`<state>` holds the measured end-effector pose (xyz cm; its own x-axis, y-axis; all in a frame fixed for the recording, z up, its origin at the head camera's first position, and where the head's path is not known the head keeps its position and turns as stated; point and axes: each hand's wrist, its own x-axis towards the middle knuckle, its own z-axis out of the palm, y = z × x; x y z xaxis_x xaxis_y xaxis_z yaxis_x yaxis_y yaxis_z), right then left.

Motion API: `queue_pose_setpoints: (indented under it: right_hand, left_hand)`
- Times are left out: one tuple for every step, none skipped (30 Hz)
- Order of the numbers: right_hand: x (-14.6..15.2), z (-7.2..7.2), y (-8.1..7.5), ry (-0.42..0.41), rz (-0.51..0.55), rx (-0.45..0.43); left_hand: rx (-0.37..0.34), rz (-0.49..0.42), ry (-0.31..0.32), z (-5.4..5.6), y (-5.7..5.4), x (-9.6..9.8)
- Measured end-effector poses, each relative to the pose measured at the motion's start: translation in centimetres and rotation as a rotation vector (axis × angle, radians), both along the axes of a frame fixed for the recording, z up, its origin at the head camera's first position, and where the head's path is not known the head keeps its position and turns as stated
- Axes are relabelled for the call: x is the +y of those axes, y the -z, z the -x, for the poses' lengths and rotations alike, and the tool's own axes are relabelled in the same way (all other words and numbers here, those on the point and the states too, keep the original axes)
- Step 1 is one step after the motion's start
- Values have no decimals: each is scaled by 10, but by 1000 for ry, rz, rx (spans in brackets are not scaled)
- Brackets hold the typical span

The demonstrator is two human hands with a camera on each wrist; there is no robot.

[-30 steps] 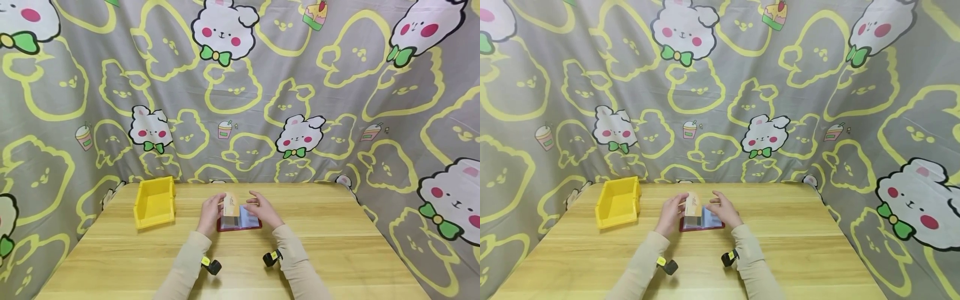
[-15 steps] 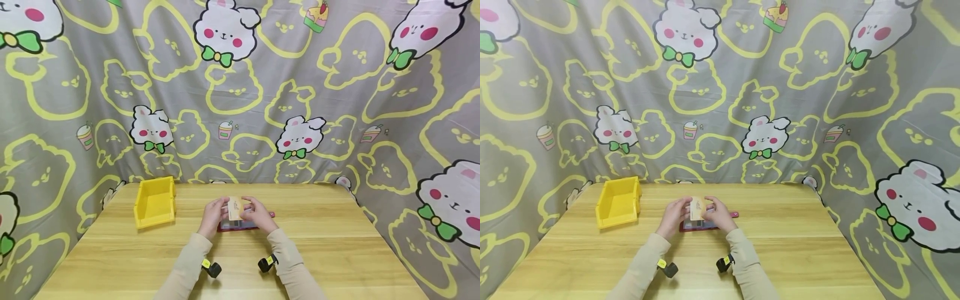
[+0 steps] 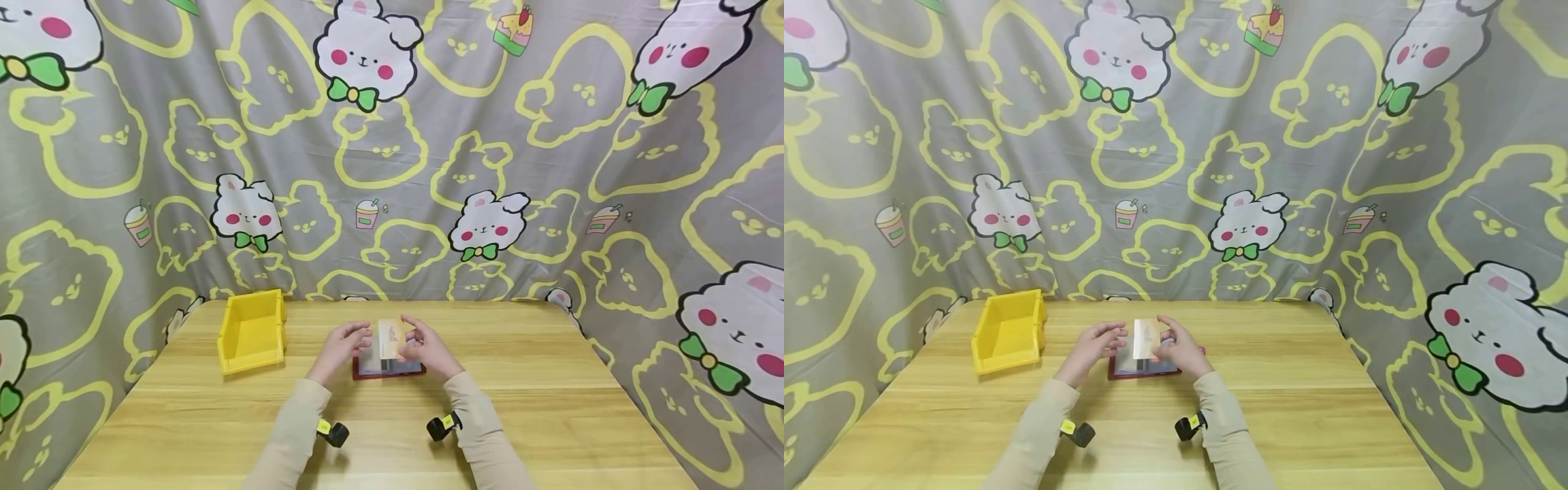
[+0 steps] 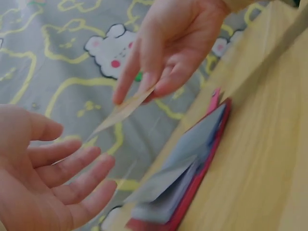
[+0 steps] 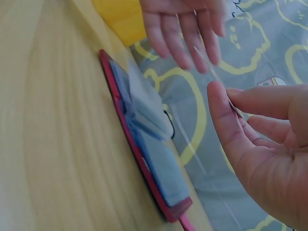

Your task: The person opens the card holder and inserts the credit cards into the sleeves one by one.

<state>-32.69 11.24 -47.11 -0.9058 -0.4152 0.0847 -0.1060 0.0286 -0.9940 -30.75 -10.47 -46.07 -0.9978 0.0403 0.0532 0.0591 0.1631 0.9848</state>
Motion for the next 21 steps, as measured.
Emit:
queue_pose_setpoints:
  right_hand:
    - [2,1,-1,8,6,-5]
    - [4,1,-2,15,16,-11]
    - [6,2,-2,26,23,-13]
    - [8,2,-3,38,27,-12]
    - [10,3,-3,51,26,-12]
    - [11,4,-4,65,30,-17]
    - [13,5,-4,78,34,-21]
    - [14,6,-4,92,40,-28]
    - [15,6,-4,104,46,-34]
    - [16,7,-4,114,52,-39]
    - [16,7,-4,126,60,-47]
    - [17,8,-4,135,68,-51]
    - [18,8,-3,142,75,-54]
    - [18,9,-3,149,80,-59]
    - [19,9,-3,151,83,-60]
    - [19,9,-3,156,84,-65]
    - [19,9,-3,157,85,-69]
    - [20,10,-3,156,84,-70]
    - [20,10,-2,155,84,-70]
    - [20,10,-2,154,84,-72]
    - [20,11,-2,154,82,-71]
  left_hand:
    - [21,55,-13,0,-1,-3]
    - [46,113,-19,0,-2,-6]
    - [70,173,-26,0,-2,-10]
    - [103,244,-30,0,-2,-13]
    - [136,311,-29,0,-2,-16]
    - [166,376,-27,0,-1,-19]
    - [189,434,-19,-1,0,-22]
    - [212,491,-11,-1,1,-24]
    - [229,546,-4,-1,2,-26]
    - [244,602,3,-1,4,-28]
    - [247,647,11,-1,6,-29]
    - [244,695,19,-1,7,-29]
    - [235,739,30,-1,9,-30]
    - [223,775,45,-1,11,-30]
    - [210,809,60,-1,13,-30]
    - [198,840,75,-1,15,-29]
    - [187,864,92,-1,16,-29]
    - [173,886,107,-1,18,-29]
    - [162,896,123,-1,20,-28]
    - [157,908,138,-2,21,-27]
    - [153,917,149,-2,23,-27]
